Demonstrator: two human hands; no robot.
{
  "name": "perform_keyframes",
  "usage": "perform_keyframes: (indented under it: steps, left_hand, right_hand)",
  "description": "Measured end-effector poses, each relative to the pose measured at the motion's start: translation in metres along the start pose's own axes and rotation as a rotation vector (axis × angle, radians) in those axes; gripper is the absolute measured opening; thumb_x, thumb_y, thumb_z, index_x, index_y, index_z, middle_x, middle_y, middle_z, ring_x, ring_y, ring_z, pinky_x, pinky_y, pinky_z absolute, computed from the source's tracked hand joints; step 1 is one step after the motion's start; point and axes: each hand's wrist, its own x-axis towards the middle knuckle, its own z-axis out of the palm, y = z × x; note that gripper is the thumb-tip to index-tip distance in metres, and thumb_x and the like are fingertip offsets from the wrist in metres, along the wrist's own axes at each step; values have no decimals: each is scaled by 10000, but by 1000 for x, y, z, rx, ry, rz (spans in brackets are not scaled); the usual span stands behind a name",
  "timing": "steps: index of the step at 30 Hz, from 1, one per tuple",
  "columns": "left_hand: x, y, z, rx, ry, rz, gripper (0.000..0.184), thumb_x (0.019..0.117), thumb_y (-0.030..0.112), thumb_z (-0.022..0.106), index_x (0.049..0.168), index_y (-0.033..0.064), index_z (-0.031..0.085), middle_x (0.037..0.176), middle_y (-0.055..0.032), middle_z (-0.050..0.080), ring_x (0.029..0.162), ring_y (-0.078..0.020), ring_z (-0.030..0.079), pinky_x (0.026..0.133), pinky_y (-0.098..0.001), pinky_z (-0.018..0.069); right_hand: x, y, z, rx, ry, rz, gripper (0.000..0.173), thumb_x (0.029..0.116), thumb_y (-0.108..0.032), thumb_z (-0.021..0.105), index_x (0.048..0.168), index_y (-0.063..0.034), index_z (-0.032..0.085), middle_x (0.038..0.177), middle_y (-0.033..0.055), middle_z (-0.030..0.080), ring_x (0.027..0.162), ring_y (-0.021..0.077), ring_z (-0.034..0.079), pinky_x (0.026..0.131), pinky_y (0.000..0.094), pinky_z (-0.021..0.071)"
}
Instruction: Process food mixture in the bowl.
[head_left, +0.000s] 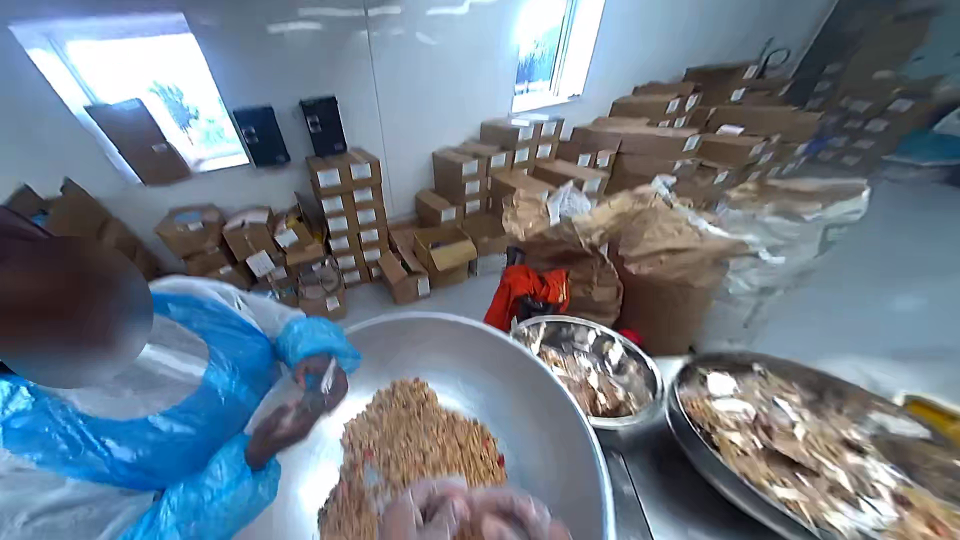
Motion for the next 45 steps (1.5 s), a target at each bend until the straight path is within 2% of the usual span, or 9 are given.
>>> perform_keyframes:
  steps: [5,12,15,18,20,26,37,41,45]
  left_hand:
    - [-9,-2,12,-31,129,161,148,882,-3,721,1027,-30,731,987,-82,771,827,-104,744,798,-263,629]
    - [-14,14,8,91,129,246,169,895,41,729,1021,-71,728,952,-123,763,832,-116,737,819,-293,620]
    - [-28,2,7,270,178,374,161,894,80,735,1024,-14,746,990,-105,761,851,-121,734,796,-290,621]
    - [-20,-1,5,605,277,681,147,932,215,715,1008,105,777,1085,-129,739,1049,-252,701,916,-376,578]
    - [-19,2,8,749,334,767,171,957,301,690,983,171,797,1048,-128,737,1021,-295,693,893,-421,565]
    - [-19,8,7,907,224,817,213,977,323,636,995,195,806,1023,-121,744,980,-349,691,865,-515,521]
    - [-15,17,-3,892,12,727,267,950,239,592,881,54,771,999,-155,764,933,-359,742,799,-518,581]
    - [-1,-8,-11,805,109,792,206,914,248,610,854,101,741,984,-96,747,883,-236,731,725,-382,605]
    - [-2,-15,-17,654,159,732,185,914,255,637,879,101,733,1012,-86,735,921,-177,721,777,-330,610]
  right_hand:
    - [2,-1,8,-79,141,-76,173,951,-144,640,1022,-30,748,1051,40,752,1029,74,691,964,282,554]
    - [3,-2,11,25,150,-113,236,1014,-163,563,1002,15,718,989,71,749,944,130,714,889,359,596]
    - [-16,-4,18,107,172,-31,183,999,-105,567,986,9,709,956,54,745,888,121,717,834,335,612]
    - [-11,-7,22,147,201,-25,159,996,-57,569,994,35,698,922,60,738,811,112,708,757,321,616]
    - [-11,-13,24,56,232,-39,161,997,-71,588,1006,32,712,918,60,729,812,90,703,763,303,617]
    - [-18,-12,20,-163,287,-225,174,943,-83,651,958,52,760,951,142,755,933,178,721,903,333,574]
    - [-18,-1,14,-448,200,-425,167,922,-110,664,935,-13,799,869,129,757,857,233,719,842,364,575]
    - [-13,0,19,-382,190,-326,160,945,-132,673,969,-40,802,921,97,774,887,198,727,854,365,583]
    - [-9,-3,27,-350,192,-289,147,945,-137,686,981,-51,799,952,74,778,918,160,726,888,332,579]
